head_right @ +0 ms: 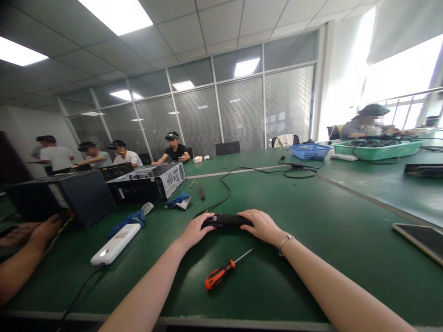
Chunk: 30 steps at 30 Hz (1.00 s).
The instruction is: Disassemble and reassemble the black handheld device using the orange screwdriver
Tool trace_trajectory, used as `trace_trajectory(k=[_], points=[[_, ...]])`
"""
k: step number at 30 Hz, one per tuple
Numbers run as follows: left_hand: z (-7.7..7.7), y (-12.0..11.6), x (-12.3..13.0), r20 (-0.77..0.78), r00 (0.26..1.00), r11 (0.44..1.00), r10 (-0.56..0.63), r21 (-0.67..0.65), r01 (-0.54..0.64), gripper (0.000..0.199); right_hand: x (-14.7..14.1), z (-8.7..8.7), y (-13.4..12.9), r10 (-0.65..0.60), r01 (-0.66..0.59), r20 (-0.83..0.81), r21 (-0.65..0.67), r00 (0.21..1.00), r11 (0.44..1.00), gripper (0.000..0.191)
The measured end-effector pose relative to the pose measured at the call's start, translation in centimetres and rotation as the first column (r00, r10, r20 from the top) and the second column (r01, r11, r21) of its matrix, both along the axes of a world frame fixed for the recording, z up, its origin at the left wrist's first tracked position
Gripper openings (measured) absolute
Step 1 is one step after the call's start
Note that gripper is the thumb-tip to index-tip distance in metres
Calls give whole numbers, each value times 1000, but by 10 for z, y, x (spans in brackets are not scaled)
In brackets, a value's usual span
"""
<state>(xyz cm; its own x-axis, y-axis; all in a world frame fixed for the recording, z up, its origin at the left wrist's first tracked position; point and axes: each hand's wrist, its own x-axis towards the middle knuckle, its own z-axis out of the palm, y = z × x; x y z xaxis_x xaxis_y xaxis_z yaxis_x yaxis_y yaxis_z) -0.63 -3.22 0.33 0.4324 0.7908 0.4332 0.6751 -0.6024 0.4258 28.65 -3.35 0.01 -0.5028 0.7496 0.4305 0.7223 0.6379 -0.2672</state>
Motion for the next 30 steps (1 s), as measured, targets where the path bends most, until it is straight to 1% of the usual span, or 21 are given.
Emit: trace_trajectory(k=[3,7,9,11,12,13,16,18,22,26,30], points=[[2,-1,-2,-22,1000,1000,-10,1,10,41,2,1,2,4,-4,19,-28,1000,1000,49],[6,-8,-5,-9,997,997,-73,-27,72,38,10,6,7,45,-41,19,-143,999,989,49],[9,-13,-4,-24,993,993,-113,-35,112,47,14,9,7,66,-66,-4,-199,998,978,50],[12,-18,-2,-53,989,991,-135,-27,134,65,17,11,6,78,-87,-50,-233,996,969,50],[13,-19,-1,-67,988,991,-136,-17,135,71,18,12,5,81,-96,-72,-238,994,967,50],[13,-20,0,-79,988,991,-132,-4,132,72,18,13,3,85,-104,-88,-236,992,966,50],[13,-20,3,-111,986,991,-123,33,128,62,17,16,-2,101,-122,-106,-212,989,970,52],[12,-20,2,-133,984,990,-122,56,130,58,16,17,-4,107,-130,-123,-203,987,970,49],[11,-20,1,-159,981,988,-111,86,126,54,16,12,-3,115,-146,-172,-182,978,972,38],[11,-21,1,-162,983,991,-87,87,102,52,15,6,0,122,-153,-210,-140,970,978,36],[11,-20,2,-174,981,989,-85,105,104,50,15,5,0,128,-158,-223,-123,966,980,35]])
